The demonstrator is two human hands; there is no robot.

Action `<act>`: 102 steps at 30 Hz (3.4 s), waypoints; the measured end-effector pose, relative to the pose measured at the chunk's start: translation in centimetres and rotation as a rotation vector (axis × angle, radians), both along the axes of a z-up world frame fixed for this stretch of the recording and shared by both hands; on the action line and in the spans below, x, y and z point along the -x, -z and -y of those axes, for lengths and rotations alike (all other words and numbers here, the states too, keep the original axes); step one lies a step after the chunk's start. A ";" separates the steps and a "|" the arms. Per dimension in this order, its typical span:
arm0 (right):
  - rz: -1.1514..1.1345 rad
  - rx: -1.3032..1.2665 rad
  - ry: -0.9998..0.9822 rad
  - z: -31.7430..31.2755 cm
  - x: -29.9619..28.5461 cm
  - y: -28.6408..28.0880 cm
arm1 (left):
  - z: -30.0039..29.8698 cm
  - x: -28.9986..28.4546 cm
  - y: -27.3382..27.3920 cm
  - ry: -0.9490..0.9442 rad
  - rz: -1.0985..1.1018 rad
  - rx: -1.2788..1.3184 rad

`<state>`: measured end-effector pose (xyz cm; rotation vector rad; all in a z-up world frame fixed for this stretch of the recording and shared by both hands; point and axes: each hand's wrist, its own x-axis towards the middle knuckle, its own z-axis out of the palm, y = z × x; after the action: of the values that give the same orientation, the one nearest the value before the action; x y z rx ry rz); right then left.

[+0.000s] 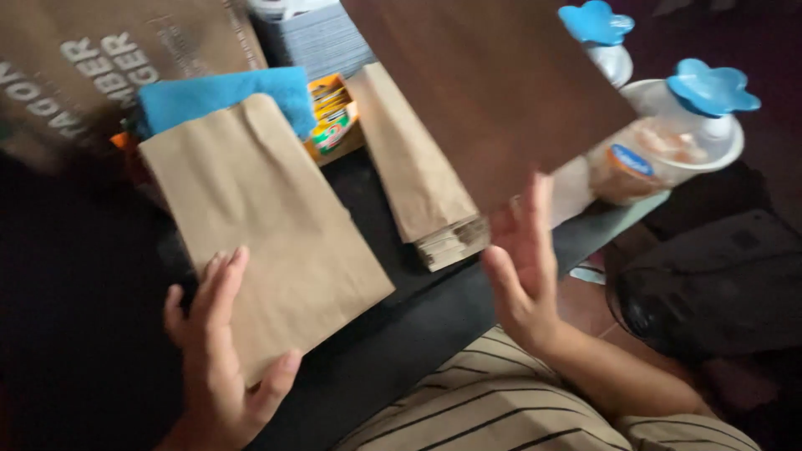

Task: Sorting and stacking brown paper bags from one pile to another on a table surface.

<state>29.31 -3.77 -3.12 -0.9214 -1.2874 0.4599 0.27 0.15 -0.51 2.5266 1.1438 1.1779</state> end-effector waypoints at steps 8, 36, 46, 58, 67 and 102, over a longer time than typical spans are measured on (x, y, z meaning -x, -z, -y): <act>-0.443 0.253 -0.445 0.2 0.5 -1.5 | 0.0 -0.6 0.9 -0.047 0.068 -0.052; -0.449 0.168 -0.338 0.9 1.0 -0.8 | 0.1 -0.7 0.5 -0.051 0.055 -0.026; -0.583 0.444 -0.447 0.3 -1.0 -2.1 | -0.2 0.0 0.4 -0.011 -0.009 -0.032; 1.594 -0.337 -0.142 -7.1 -0.6 -6.8 | 0.0 -0.2 0.2 0.021 -0.002 -0.013; 1.297 -0.406 -0.519 -8.5 -2.8 -7.4 | 0.0 -0.2 0.2 -0.004 -0.014 -0.036; 0.880 -0.440 0.047 -1.2 2.6 -1.2 | -0.1 0.3 0.2 0.032 -0.008 -0.002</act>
<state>26.75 -2.61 -1.92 -0.7857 -2.0446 -0.3203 -0.01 0.26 -0.66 2.5442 1.1006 1.1630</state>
